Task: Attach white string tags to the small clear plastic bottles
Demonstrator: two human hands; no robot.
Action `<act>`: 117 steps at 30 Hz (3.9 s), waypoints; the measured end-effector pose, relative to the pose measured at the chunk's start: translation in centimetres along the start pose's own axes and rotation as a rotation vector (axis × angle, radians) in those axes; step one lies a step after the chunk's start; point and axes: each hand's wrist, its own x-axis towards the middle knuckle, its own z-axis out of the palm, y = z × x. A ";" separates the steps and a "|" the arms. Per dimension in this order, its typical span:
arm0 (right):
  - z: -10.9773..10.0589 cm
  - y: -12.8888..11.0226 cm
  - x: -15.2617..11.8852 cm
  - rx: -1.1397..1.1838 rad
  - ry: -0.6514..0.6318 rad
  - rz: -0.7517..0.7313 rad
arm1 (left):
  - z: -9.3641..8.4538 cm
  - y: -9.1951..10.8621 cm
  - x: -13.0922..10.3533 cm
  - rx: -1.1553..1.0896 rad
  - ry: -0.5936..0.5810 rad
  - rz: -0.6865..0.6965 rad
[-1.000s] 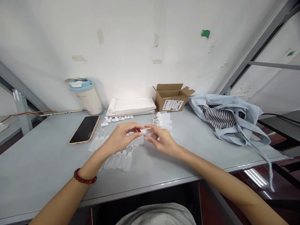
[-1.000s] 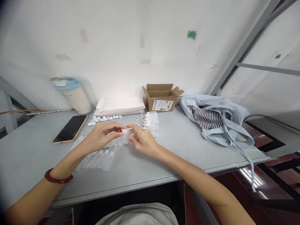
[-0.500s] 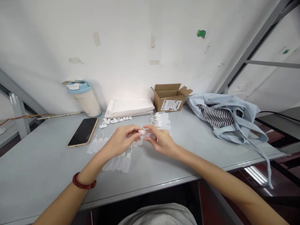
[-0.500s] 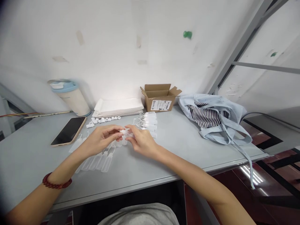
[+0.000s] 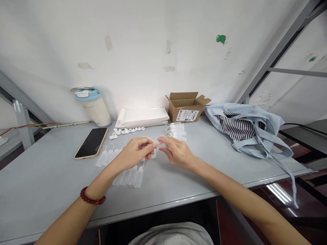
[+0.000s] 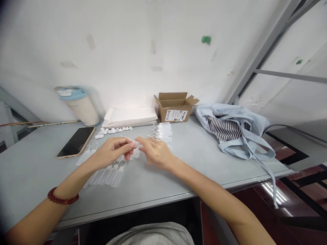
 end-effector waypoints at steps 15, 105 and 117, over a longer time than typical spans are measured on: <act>-1.7 -0.8 1.2 1.108 -0.181 0.617 | 0.8 0.6 -0.5 0.068 0.052 0.201; 0.9 -0.6 0.0 0.151 -0.210 0.039 | -9.7 -9.8 1.5 1.075 0.297 -0.476; 4.6 -5.8 -1.0 0.107 -0.394 0.105 | -9.5 -10.2 2.2 1.045 0.340 -0.394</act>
